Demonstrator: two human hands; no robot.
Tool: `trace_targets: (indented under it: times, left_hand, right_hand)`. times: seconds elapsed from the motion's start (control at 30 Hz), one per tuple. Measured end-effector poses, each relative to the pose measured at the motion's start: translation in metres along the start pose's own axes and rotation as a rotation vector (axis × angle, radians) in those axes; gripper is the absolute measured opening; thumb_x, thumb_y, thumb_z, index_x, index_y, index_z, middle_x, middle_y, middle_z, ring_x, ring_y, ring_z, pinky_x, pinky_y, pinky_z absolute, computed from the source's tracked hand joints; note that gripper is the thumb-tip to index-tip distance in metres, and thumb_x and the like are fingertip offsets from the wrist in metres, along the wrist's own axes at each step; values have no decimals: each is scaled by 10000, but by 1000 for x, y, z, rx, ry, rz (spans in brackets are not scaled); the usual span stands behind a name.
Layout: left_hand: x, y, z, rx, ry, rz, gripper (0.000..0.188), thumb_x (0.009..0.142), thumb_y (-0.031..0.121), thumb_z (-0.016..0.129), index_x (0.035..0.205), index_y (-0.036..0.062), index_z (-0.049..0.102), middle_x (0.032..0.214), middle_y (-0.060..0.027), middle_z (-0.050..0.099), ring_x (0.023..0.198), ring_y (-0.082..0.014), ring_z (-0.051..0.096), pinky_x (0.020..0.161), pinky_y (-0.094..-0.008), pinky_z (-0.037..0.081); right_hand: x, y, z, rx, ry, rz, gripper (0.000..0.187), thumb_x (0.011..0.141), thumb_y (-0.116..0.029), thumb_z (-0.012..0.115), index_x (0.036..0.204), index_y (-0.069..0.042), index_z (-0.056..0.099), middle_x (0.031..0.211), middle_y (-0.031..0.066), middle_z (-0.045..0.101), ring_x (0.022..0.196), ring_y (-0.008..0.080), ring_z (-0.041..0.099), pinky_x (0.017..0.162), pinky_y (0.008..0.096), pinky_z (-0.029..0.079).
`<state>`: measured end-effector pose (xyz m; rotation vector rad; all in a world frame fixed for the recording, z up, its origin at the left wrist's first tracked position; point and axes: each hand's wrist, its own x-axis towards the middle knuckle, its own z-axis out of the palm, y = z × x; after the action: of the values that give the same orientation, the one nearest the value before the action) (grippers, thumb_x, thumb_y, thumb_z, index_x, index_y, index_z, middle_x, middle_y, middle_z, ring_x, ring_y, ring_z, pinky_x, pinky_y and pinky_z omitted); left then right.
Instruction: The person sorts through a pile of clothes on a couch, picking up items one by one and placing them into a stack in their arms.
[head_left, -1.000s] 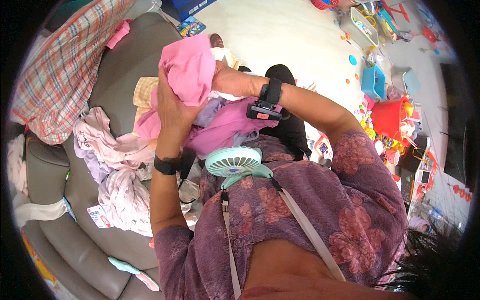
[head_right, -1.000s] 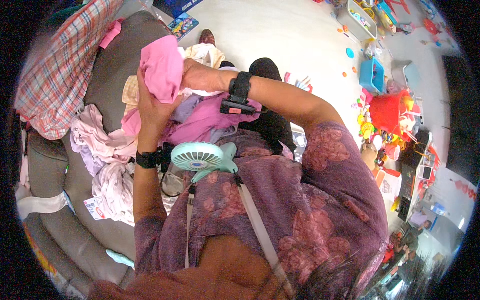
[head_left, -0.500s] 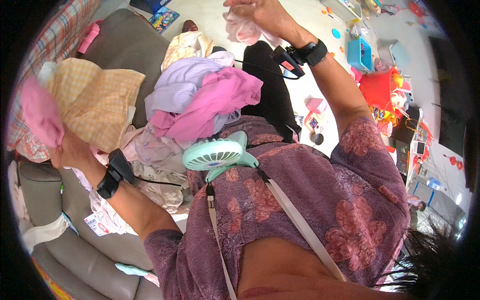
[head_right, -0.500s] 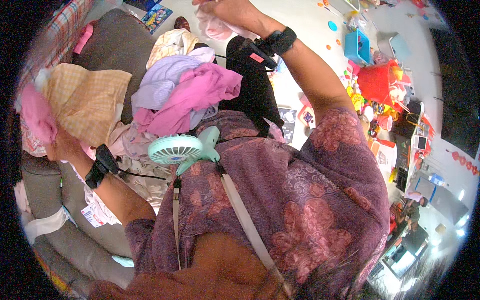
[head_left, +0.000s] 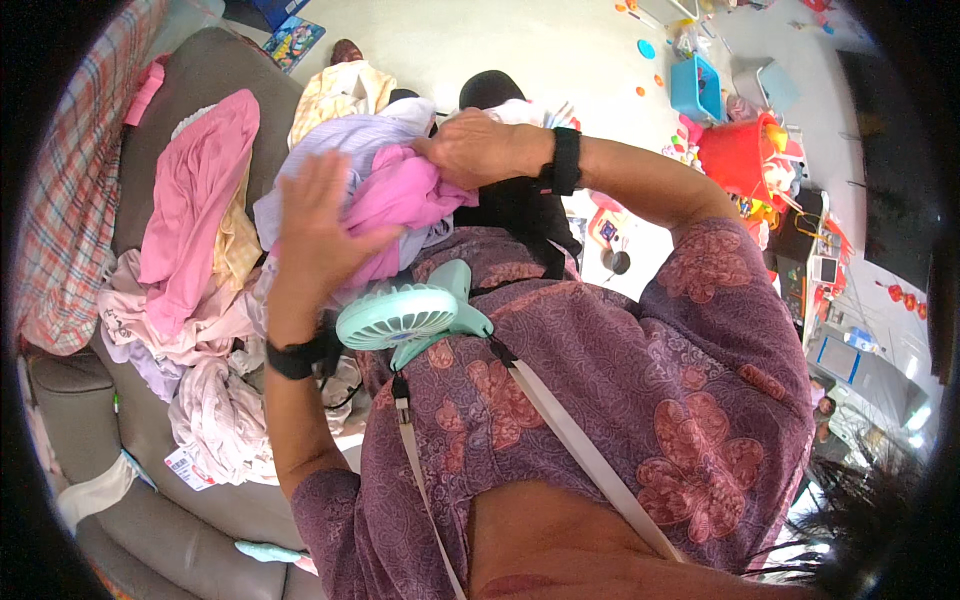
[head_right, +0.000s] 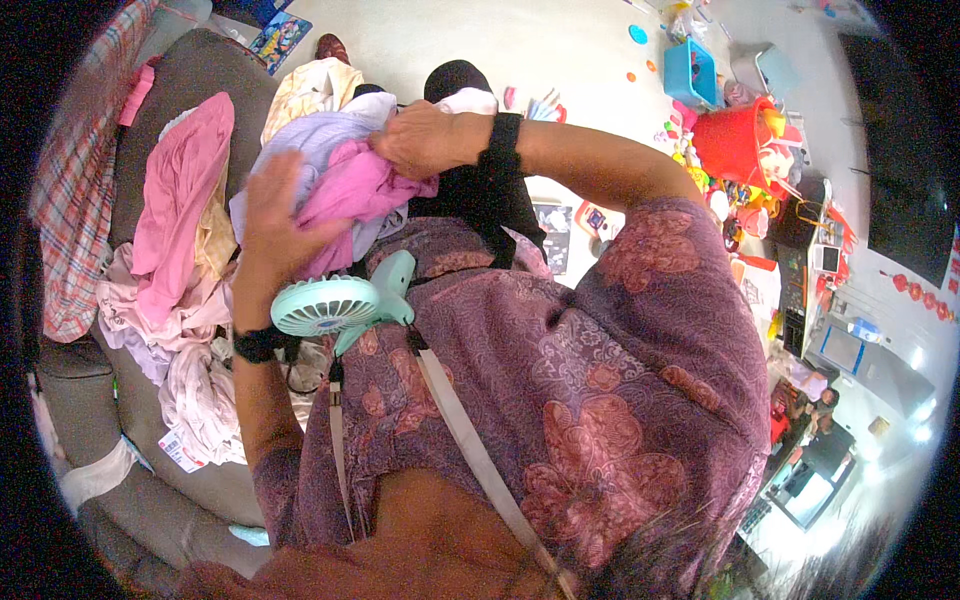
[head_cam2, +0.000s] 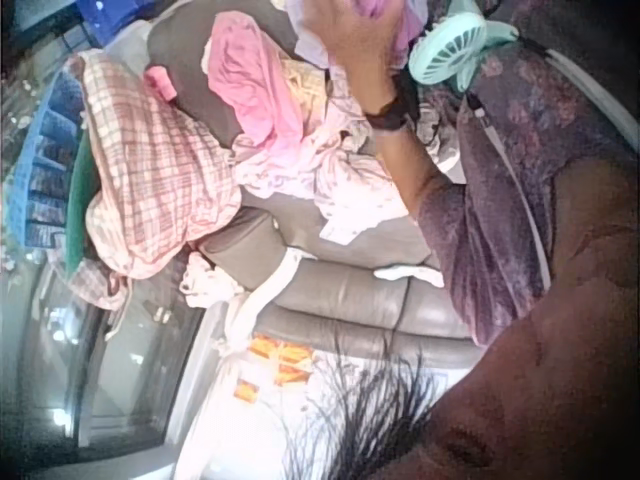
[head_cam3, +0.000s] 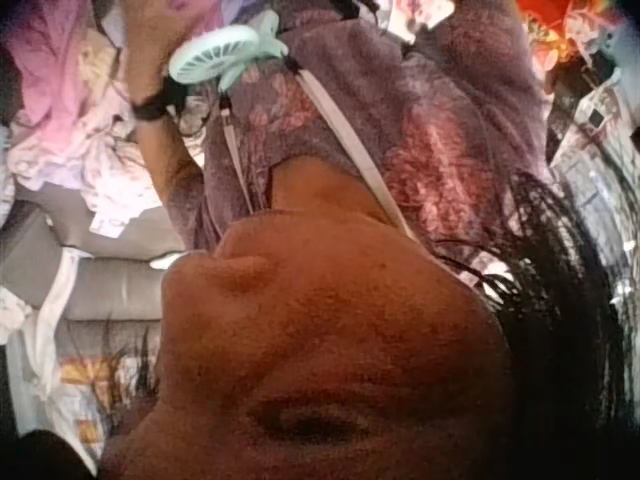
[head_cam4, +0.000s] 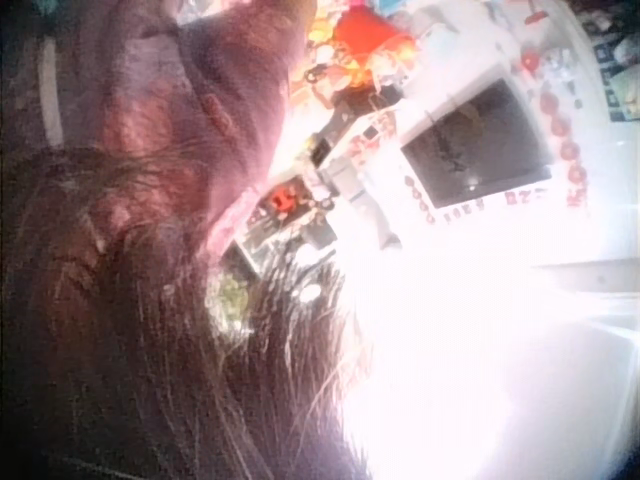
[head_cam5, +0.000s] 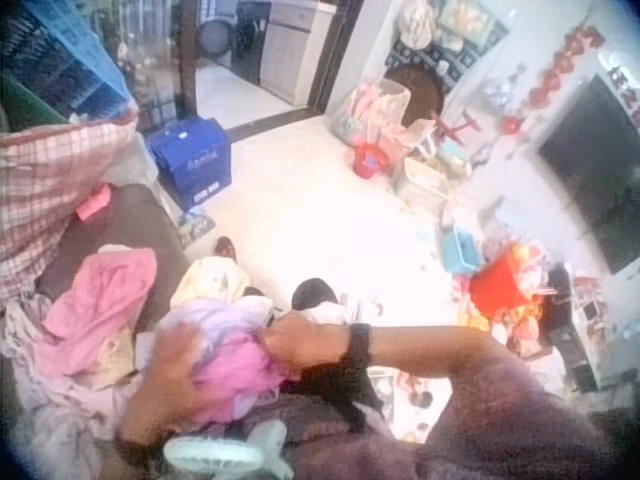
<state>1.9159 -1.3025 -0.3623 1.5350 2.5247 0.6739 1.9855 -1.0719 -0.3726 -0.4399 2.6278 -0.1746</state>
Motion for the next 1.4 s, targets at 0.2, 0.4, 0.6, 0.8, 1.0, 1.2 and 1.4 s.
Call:
trace_targets:
  times: [0.2, 0.4, 0.6, 0.8, 1.0, 1.2, 1.4]
  left_hand:
    - [3, -28, 29, -309, 82, -357, 442, 696, 146, 629, 1095, -16, 531, 912, -174, 606, 810, -258, 586, 750, -372, 461]
    - [-34, -98, -36, -862, 670, -512, 184, 704, 13, 582, 881, -16, 624, 932, -100, 587, 845, -181, 552, 742, -293, 452]
    - [-72, -112, -68, -1349, 961, -675, 270, 805, 28, 501, 1053, -77, 525, 1131, -168, 541, 1042, -254, 518, 970, -353, 373]
    - [-108, -158, -45, -1100, 873, -546, 272, 818, 22, 496, 1066, -88, 506, 1143, -180, 536, 1064, -242, 514, 968, -374, 384]
    - [-110, -146, -58, -1657, 999, -675, 286, 791, -15, 513, 1069, -81, 511, 1108, -167, 561, 1036, -237, 532, 957, -371, 391]
    - [-90, -126, -60, -1362, 1017, -696, 313, 759, -41, 539, 1068, -86, 517, 1068, -150, 574, 979, -230, 561, 894, -337, 439]
    - [-65, -101, -52, -1141, 1009, -587, 268, 794, -1, 537, 1055, -60, 551, 1046, -125, 586, 940, -242, 574, 838, -342, 471]
  right_hand:
    - [20, 9, -57, 319, 629, -83, 254, 772, -118, 551, 995, -18, 618, 718, 166, 634, 604, 202, 623, 584, 332, 504]
    - [-38, 31, -135, 614, 721, 124, 286, 745, -72, 517, 995, 33, 609, 674, 135, 623, 571, 148, 563, 543, 274, 463]
    - [-53, 36, -91, 487, 332, 111, 305, 767, -111, 565, 1035, 31, 593, 733, 163, 635, 593, 203, 612, 581, 283, 497]
    - [-22, 20, -19, 323, 203, 9, 532, 730, -173, 600, 1187, 52, 448, 656, 177, 585, 628, 286, 593, 603, 346, 474]
    - [23, 19, 19, 489, 114, 211, 660, 755, -239, 585, 1274, 55, 302, 770, 220, 614, 767, 334, 613, 655, 379, 479]
    - [49, 22, 42, 307, 363, 107, 349, 717, -242, 587, 961, 8, 600, 851, 207, 609, 812, 341, 597, 721, 407, 470]
    - [33, 8, 24, 373, 378, 27, 256, 699, -216, 576, 814, 7, 629, 738, 194, 610, 771, 342, 596, 726, 406, 465]
